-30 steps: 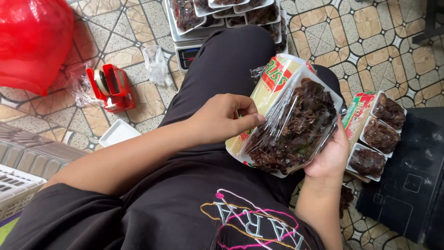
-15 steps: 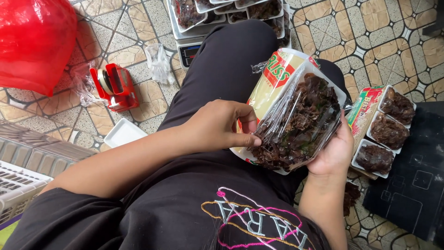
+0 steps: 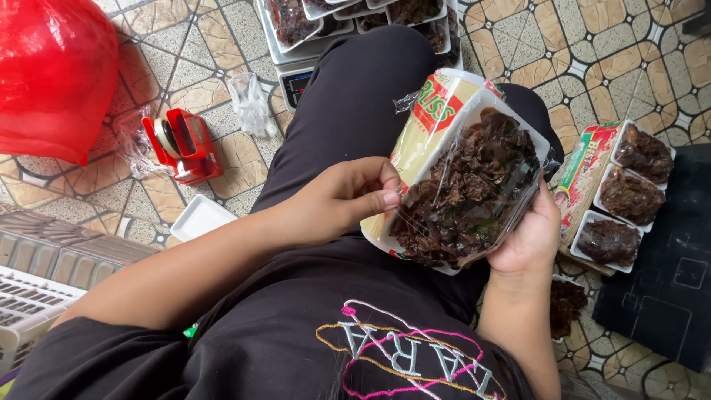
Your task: Wrapping food trays with plastic film and stacking them on the floor.
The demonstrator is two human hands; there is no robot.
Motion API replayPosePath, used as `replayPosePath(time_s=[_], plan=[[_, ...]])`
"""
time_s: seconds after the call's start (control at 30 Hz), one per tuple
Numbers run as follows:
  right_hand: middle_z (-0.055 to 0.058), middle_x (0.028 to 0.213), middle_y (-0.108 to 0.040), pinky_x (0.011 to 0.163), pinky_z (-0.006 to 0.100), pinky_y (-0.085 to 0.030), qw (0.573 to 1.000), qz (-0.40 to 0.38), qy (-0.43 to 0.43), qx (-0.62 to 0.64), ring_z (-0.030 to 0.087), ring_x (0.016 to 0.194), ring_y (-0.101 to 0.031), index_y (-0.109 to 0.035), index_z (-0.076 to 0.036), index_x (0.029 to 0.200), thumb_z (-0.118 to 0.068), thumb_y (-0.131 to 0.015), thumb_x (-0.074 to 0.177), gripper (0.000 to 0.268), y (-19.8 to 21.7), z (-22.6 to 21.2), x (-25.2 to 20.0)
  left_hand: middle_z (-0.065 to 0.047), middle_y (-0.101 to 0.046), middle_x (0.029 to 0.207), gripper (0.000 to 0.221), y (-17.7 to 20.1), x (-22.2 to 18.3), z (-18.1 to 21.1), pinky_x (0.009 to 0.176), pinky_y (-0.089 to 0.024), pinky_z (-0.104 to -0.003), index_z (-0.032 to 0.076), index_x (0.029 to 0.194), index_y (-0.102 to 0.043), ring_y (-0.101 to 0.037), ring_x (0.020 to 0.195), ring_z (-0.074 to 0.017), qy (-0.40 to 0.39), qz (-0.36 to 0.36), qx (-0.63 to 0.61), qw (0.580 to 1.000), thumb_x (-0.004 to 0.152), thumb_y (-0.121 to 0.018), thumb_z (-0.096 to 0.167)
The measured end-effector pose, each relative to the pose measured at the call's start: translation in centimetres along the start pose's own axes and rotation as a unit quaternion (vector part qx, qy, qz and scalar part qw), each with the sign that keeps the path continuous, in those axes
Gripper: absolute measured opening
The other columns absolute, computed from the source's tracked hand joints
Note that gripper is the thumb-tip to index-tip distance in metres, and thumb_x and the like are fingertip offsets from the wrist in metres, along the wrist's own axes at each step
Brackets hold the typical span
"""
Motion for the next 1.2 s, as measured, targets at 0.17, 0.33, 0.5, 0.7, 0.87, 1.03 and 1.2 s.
replayPosePath(time_s=[0.17,0.33,0.5,0.7,0.87,1.03,1.2], plan=[[0.017,0.112,-0.077,0.108,0.049,-0.057,0.999,0.004,-0.017,0.028,0.031,0.11,-0.075,-0.074,-0.004,0.111,-0.034,-0.064,0.095,0.036,-1.0,0.1,-0.6,-0.001,-0.064,0.078,0.013,0.0,-0.5,-0.5,0.057,-0.043,-0.018,0.007,0.096,-0.063,-0.051,0.064,-0.0051,0.095,-0.022,-0.205,0.974,0.098,-0.069,0.019],[0.019,0.116,-0.075,0.11,0.052,-0.055,0.998,-0.005,-0.037,0.052,0.034,0.113,-0.073,-0.073,-0.003,0.113,-0.035,-0.064,0.093,0.039,-2.7,0.2,-1.4,-0.001,-0.054,0.072,0.019,-0.6,0.2,2.7,0.043,-0.028,-0.015,0.006,0.093,-0.064,-0.041,0.054,-0.0014,0.168,-0.039,-0.233,0.957,0.098,-0.067,0.024],[0.022,0.112,-0.075,0.108,0.051,-0.056,0.997,0.001,-0.038,0.069,0.034,0.111,-0.074,-0.072,0.001,0.112,-0.032,-0.063,0.095,0.038,-3.6,0.2,-2.3,0.0,-0.056,0.059,0.019,-0.3,3.1,3.1,0.044,-0.025,-0.017,0.007,0.09,-0.075,-0.033,0.047,-0.0009,0.109,-0.014,-0.101,0.989,0.095,-0.067,0.023],[0.02,0.114,-0.075,0.105,0.051,-0.058,0.997,0.004,-0.054,0.052,0.035,0.11,-0.074,-0.072,-0.003,0.112,-0.037,-0.061,0.093,0.04,-3.3,0.2,-1.8,-0.006,-0.065,0.067,0.014,-0.2,4.9,4.0,0.042,-0.028,-0.018,0.004,0.096,-0.073,-0.038,0.045,-0.0019,0.071,0.013,-0.091,0.993,0.093,-0.071,0.017],[0.02,0.114,-0.075,0.104,0.052,-0.059,0.998,0.013,-0.037,0.052,0.036,0.109,-0.074,-0.072,-0.003,0.112,-0.038,-0.064,0.09,0.042,-3.0,-0.4,-1.6,-0.008,-0.063,0.063,0.022,0.1,5.4,3.2,0.037,-0.024,-0.018,0.005,0.095,-0.072,-0.034,0.039,-0.0029,0.114,0.056,-0.157,0.979,0.091,-0.074,0.026],[0.021,0.134,-0.067,0.109,0.054,-0.05,0.995,-0.038,-0.05,0.078,0.037,0.125,-0.064,-0.063,-0.006,0.133,-0.042,-0.055,0.092,0.055,-0.5,-0.3,1.0,0.0,-0.068,0.076,0.018,1.0,6.7,2.7,0.042,-0.016,-0.02,0.015,0.083,-0.072,-0.03,0.044,-0.004,0.096,0.086,-0.13,0.983,0.091,-0.072,0.031],[0.02,0.128,-0.07,0.106,0.053,-0.051,0.994,-0.018,-0.086,0.07,0.037,0.121,-0.066,-0.068,-0.004,0.126,-0.044,-0.054,0.094,0.052,0.4,0.5,1.9,0.001,-0.07,0.082,0.011,1.8,5.9,2.9,0.059,-0.049,-0.019,0.015,0.095,-0.064,-0.056,0.064,-0.0055,0.106,0.1,-0.14,0.979,0.102,-0.063,0.024]])
Point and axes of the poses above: each hand's wrist, its own x-axis towards the middle knuckle, its own y-axis out of the back of the hand, z = x × y, the point moved 8 cm from there along x, towards the middle knuckle
